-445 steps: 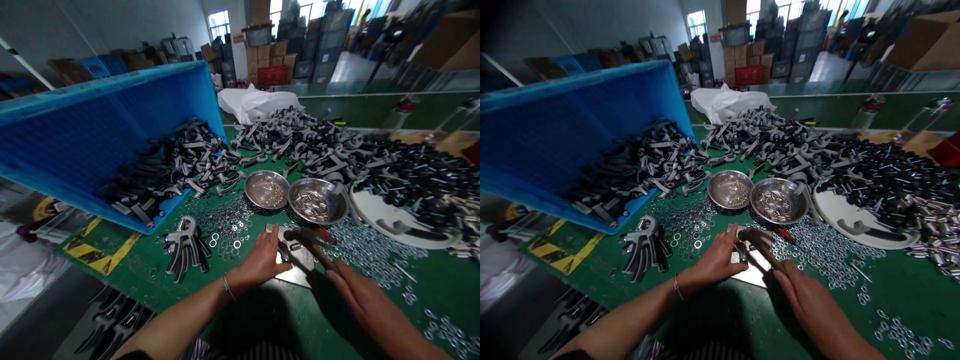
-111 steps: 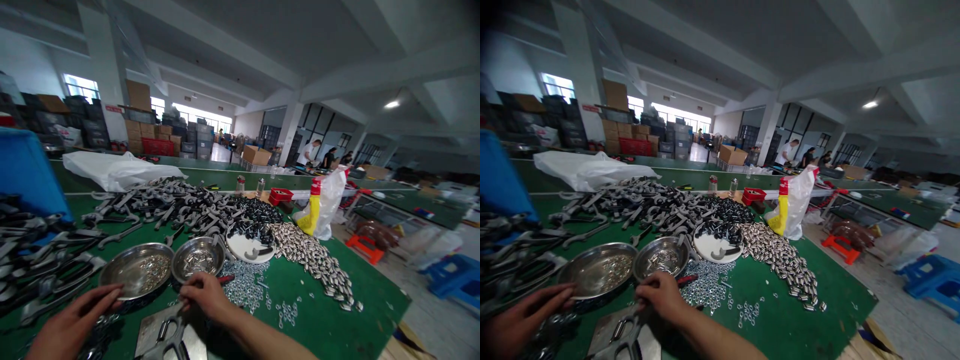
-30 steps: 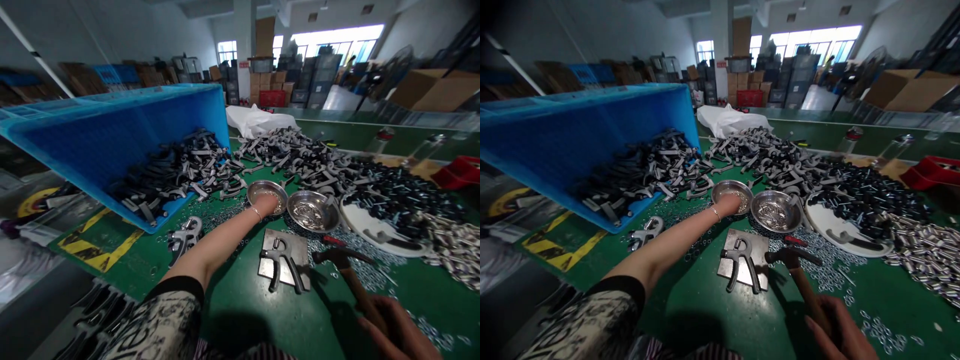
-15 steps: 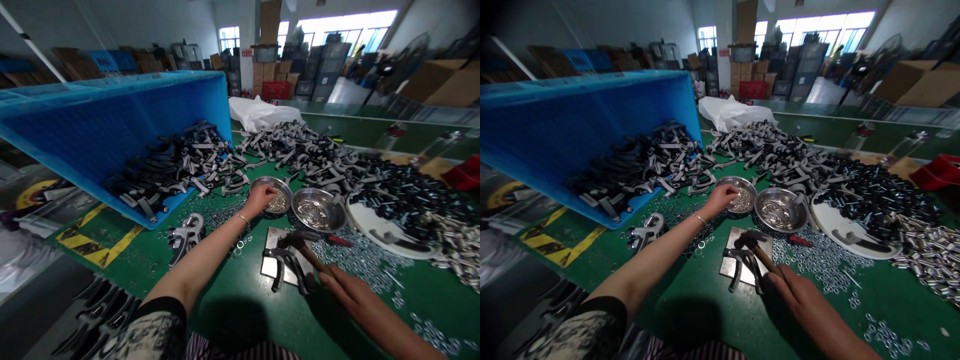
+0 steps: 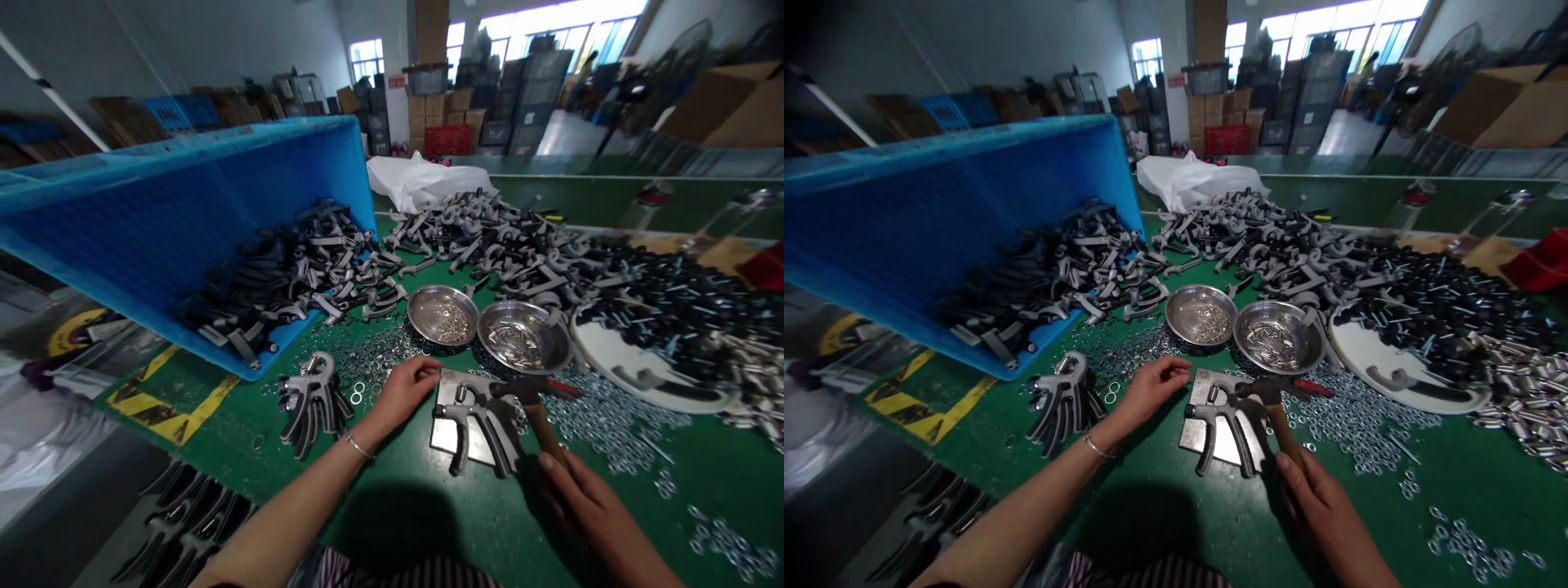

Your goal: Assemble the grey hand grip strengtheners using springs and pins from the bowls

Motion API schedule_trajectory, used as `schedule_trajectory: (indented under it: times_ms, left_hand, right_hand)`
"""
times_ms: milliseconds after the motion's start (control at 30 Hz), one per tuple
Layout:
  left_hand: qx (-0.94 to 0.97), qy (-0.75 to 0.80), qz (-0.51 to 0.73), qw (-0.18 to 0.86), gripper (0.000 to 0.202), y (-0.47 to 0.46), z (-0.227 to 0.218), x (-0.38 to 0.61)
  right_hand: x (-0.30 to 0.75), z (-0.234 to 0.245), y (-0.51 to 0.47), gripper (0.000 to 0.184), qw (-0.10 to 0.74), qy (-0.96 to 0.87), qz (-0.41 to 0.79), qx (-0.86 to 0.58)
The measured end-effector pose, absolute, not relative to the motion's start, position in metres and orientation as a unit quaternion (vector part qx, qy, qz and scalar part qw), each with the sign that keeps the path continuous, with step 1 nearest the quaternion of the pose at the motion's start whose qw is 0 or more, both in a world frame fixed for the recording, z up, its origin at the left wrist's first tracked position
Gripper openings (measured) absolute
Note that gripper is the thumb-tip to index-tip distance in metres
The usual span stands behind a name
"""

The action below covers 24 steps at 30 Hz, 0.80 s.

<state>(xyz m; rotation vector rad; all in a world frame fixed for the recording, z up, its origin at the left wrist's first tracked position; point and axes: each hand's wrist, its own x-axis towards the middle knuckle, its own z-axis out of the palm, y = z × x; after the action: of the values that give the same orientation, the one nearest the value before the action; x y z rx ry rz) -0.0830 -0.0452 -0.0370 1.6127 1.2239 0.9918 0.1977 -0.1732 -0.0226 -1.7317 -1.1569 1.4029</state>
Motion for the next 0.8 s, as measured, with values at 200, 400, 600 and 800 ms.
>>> schedule_trajectory:
  times_ms: [200,400,600,800]
  left_hand:
    - [0.702,0.477,0.328,0.414,0.016,-0.037,-0.053,-0.056]
    - [0.824,0.482,0.218,0.201,0.019,-0.03,-0.049,-0.038]
    - [0.852,0.483,0.162,0.12,0.019,-0.031,-0.049,-0.034]
    - [0.915,0.39,0.098,-0.037,0.019,-0.036,-0.052,-0.032]
  right_hand:
    - [0.182,-0.041,-0.19,0.052,0.389,-0.312,0.587,-0.638]
    - [0.185,-0.049,-0.187,0.047,0.391,-0.32,0.615,-0.605]
    - [0.184,-0.06,-0.189,0.042,0.387,-0.324,0.645,-0.574]
    - [0.185,-0.057,-0.189,0.043,0.363,-0.348,0.623,-0.599]
